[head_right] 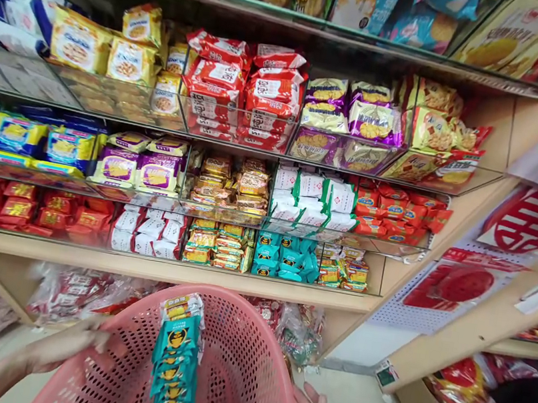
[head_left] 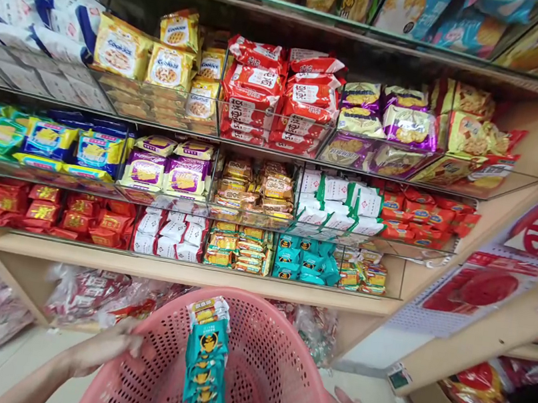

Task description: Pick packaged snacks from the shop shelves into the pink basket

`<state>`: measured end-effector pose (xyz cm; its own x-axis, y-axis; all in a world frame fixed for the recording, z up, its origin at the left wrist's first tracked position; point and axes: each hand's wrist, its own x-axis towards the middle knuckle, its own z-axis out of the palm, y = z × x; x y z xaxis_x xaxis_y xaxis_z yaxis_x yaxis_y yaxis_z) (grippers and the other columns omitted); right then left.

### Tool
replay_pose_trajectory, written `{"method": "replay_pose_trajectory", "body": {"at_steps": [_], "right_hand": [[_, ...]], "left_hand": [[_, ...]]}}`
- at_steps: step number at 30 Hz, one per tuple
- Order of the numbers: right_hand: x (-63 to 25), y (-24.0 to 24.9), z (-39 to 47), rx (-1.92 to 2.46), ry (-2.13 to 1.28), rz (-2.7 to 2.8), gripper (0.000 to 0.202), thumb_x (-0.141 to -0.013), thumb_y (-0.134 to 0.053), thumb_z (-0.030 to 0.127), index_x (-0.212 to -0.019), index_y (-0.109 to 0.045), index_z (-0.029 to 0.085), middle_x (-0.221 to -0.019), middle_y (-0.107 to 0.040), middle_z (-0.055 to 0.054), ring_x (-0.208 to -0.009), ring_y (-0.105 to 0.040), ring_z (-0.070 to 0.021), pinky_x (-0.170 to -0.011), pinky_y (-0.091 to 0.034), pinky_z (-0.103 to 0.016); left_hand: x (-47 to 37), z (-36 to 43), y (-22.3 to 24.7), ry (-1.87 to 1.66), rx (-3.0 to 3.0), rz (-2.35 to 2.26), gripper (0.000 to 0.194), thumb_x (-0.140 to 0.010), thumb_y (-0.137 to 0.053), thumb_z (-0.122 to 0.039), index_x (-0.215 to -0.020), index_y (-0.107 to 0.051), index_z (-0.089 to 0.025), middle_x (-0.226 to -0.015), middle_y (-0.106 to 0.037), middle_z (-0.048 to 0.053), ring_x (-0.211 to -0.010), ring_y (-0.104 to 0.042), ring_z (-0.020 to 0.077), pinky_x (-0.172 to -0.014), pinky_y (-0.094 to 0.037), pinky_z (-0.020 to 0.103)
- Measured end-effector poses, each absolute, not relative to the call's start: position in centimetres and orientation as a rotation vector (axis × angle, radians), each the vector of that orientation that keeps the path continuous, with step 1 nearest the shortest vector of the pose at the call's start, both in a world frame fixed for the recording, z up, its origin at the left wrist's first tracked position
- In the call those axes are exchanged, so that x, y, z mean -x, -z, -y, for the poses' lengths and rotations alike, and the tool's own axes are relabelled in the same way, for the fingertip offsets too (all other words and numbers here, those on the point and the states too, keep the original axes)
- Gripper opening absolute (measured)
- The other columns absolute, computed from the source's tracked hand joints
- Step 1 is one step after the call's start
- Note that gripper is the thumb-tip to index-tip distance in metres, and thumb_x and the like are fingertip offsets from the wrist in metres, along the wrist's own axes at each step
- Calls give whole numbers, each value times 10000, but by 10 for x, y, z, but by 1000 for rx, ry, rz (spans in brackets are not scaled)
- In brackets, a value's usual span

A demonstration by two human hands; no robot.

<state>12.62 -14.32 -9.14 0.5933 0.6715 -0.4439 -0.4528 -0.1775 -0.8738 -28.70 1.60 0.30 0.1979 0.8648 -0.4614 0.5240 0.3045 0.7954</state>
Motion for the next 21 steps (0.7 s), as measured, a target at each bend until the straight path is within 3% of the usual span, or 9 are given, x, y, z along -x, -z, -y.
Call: {"method": "replay_pose_trajectory", "body": {"at_steps": [4, 9, 14, 21], "right_hand": [[-114, 63, 132, 1416, -1057, 298, 768, -630, -550, 754, -1158, -598, 199, -1120, -682, -97, -1125, -580, -306, -918, -493, -408], [-95, 38, 130, 1631, -831, 482, 683, -644, -581, 709, -1122, -632, 223, -1274, -595, -59, -1238, -483, -288, -1040, -392, -369], [-82, 35, 115, 1471, -901, 427, 821, -574, -693, 637, -1256, -481, 232, -1081, -690, -84, -995, -642, -291, -826, -527, -371], [-89, 44, 102, 1496, -843, 459, 754, -546, -724, 614, -1171, -531, 240, -999, -711, -71, -1020, -634, -271, -868, -508, -356]], "left_hand": [[291, -19, -6, -380, -1346, -1429, 204, -513, -535, -245, -703, -573, -182, -814, -676, 67, -846, -637, 246, -633, -548, 306], [295, -23, -7, -415, -1331, -1435, 221, -525, -519, -231, -733, -571, -177, -833, -660, 69, -833, -632, 222, -663, -552, 311], [289, -33, -12, -394, -1407, -1417, 255, -516, -518, -240, -736, -616, -155, -824, -670, 81, -819, -640, 243, -635, -552, 320], [284, -44, -15, -314, -1420, -1408, 326, -562, -550, -290, -831, -662, -144, -859, -702, 97, -802, -664, 256, -657, -550, 333]]}}
